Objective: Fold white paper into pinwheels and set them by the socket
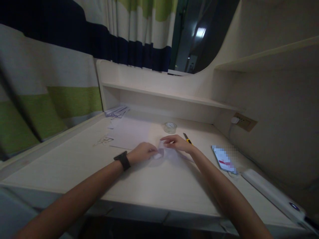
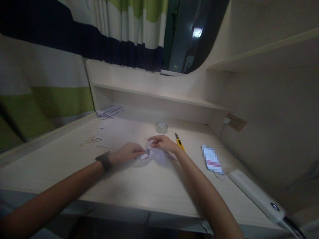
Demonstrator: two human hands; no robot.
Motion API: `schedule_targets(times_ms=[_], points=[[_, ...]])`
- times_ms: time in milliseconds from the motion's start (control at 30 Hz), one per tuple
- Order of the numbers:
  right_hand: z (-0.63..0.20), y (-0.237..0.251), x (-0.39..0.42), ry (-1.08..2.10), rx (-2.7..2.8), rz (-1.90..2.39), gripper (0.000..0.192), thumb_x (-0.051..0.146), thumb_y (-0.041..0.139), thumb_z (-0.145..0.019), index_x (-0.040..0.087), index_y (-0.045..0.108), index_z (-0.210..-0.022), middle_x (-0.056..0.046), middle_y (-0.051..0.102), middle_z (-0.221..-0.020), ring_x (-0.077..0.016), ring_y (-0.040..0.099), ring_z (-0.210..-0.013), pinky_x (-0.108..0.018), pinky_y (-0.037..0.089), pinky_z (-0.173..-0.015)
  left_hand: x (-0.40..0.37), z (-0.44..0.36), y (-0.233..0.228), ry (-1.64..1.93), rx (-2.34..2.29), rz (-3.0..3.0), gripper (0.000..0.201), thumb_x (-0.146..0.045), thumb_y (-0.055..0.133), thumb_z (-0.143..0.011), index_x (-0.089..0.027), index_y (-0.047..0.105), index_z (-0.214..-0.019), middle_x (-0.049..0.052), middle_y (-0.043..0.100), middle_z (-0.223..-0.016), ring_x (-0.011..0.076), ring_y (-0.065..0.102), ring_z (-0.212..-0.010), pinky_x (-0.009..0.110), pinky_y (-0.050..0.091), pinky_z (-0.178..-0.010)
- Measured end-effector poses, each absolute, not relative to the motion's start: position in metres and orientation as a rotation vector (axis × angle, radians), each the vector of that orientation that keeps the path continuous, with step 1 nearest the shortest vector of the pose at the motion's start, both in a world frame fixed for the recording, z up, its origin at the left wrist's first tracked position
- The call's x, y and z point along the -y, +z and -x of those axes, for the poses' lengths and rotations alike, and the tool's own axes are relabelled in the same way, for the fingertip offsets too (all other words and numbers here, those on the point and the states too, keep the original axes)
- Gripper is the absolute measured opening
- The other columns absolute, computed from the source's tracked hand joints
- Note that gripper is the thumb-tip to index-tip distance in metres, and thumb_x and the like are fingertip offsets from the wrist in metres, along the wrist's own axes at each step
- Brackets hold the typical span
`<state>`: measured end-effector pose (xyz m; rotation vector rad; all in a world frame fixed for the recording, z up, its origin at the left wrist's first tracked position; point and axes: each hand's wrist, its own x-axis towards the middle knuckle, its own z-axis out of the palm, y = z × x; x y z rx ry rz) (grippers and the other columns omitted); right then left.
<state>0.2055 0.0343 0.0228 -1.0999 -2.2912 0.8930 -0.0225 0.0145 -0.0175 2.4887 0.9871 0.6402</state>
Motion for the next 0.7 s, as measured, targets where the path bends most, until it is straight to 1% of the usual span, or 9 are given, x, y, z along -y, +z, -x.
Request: schedule_targets(times_ms=[133,233,333,433,500,700], points=[[-0.203,0.029,-0.035,0.914,2.363,1.086,0.038,0.029,0.064,-0.074,0.013,0.065,-0.108,-0.004,0.067,-0.082,-0.0132,0.058,-0.071,-0.026,0.045,-0.068,-0.017,0.022,-0.021,0.702,-1.052,-2.464,0.025,-0.031,0.053,-0.082,-0.016,0.072,-0.089,0.01,0.071,-0.087,0.0211,0.062,-0.076,0.028,0.039,-0.067],[-0.205,0.03,-0.026,0.94,2.403,1.04,0.038,0.029,0.067,-0.072,0.014,0.066,-0.107,-0.003,0.066,-0.081,-0.0127,0.057,-0.072,-0.026,0.043,-0.068,-0.016,0.021,-0.021,0.76,-1.096,-2.403,0.021,-0.028,0.057,-0.078,-0.017,0.069,-0.091,0.009,0.07,-0.088,0.0212,0.061,-0.077,0.029,0.039,-0.067],[-0.208,0.027,-0.019,0.865,2.447,1.026,0.037,0.029,0.07,-0.069,0.016,0.067,-0.104,-0.002,0.065,-0.081,-0.0118,0.054,-0.071,-0.024,0.041,-0.067,-0.013,0.02,-0.019,0.788,-1.135,-2.377,0.019,-0.028,0.059,-0.077,-0.016,0.066,-0.089,0.007,0.068,-0.084,0.0199,0.06,-0.074,0.028,0.039,-0.064],[-0.209,0.021,-0.016,0.765,2.439,1.016,0.026,0.028,0.067,-0.074,0.016,0.07,-0.096,-0.002,0.065,-0.079,-0.0105,0.051,-0.066,-0.023,0.039,-0.063,-0.01,0.018,-0.018,0.769,-1.144,-2.39,0.015,-0.027,0.058,-0.077,-0.016,0.065,-0.084,0.006,0.068,-0.082,0.0185,0.06,-0.073,0.027,0.039,-0.064],[-0.21,0.017,-0.015,0.742,2.428,1.001,0.02,0.026,0.065,-0.076,0.016,0.071,-0.092,-0.002,0.065,-0.078,-0.0107,0.051,-0.065,-0.023,0.038,-0.062,-0.009,0.016,-0.017,0.753,-1.148,-2.394,0.013,-0.024,0.057,-0.077,-0.016,0.066,-0.084,0.006,0.068,-0.082,0.0177,0.059,-0.073,0.026,0.039,-0.065],[-0.212,0.018,-0.014,0.772,2.428,1.0,0.022,0.021,0.067,-0.073,0.017,0.071,-0.094,-0.003,0.065,-0.08,-0.0113,0.052,-0.067,-0.023,0.04,-0.062,-0.004,0.016,-0.011,0.675,-1.047,-2.519,0.023,-0.014,0.052,-0.077,-0.015,0.068,-0.095,0.009,0.069,-0.088,0.0187,0.06,-0.078,0.027,0.04,-0.071]])
